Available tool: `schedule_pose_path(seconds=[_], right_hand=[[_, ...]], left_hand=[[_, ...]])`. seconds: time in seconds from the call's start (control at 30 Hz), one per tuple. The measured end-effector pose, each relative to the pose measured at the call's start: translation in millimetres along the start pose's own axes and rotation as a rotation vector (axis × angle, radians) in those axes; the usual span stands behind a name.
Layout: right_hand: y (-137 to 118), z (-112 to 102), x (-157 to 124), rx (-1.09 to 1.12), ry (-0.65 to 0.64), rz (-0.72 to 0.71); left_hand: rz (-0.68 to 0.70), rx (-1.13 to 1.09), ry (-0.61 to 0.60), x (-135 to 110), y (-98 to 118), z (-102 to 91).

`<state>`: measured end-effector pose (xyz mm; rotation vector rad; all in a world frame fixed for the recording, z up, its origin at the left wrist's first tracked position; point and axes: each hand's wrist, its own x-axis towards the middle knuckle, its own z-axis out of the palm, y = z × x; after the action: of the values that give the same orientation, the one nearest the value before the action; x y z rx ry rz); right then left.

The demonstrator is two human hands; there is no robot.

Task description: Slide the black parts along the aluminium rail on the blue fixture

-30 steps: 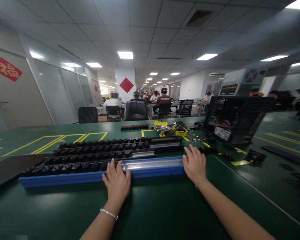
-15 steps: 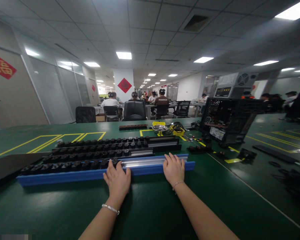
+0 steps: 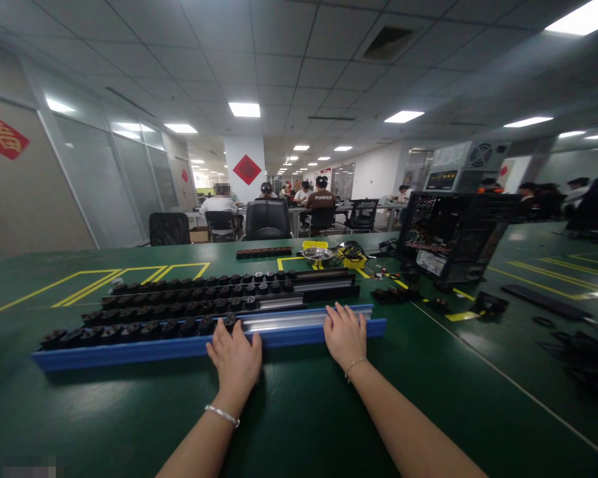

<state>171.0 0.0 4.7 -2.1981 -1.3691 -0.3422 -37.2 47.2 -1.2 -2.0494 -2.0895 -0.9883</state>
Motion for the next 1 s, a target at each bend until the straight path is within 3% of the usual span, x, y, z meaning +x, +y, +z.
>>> schedule_pose_path(seconds=[0.5, 1.0], right_hand=[[0.2, 0.2, -0.2, 0.002, -0.003, 0.003], [0.3, 0.4, 0.1, 0.001, -0.011, 0.02]], left_hand=[[0.048, -0.003, -0.049, -4.9, 6.4, -6.1], [0.141, 0.04, -0.036, -8.5, 6.6, 2.4]])
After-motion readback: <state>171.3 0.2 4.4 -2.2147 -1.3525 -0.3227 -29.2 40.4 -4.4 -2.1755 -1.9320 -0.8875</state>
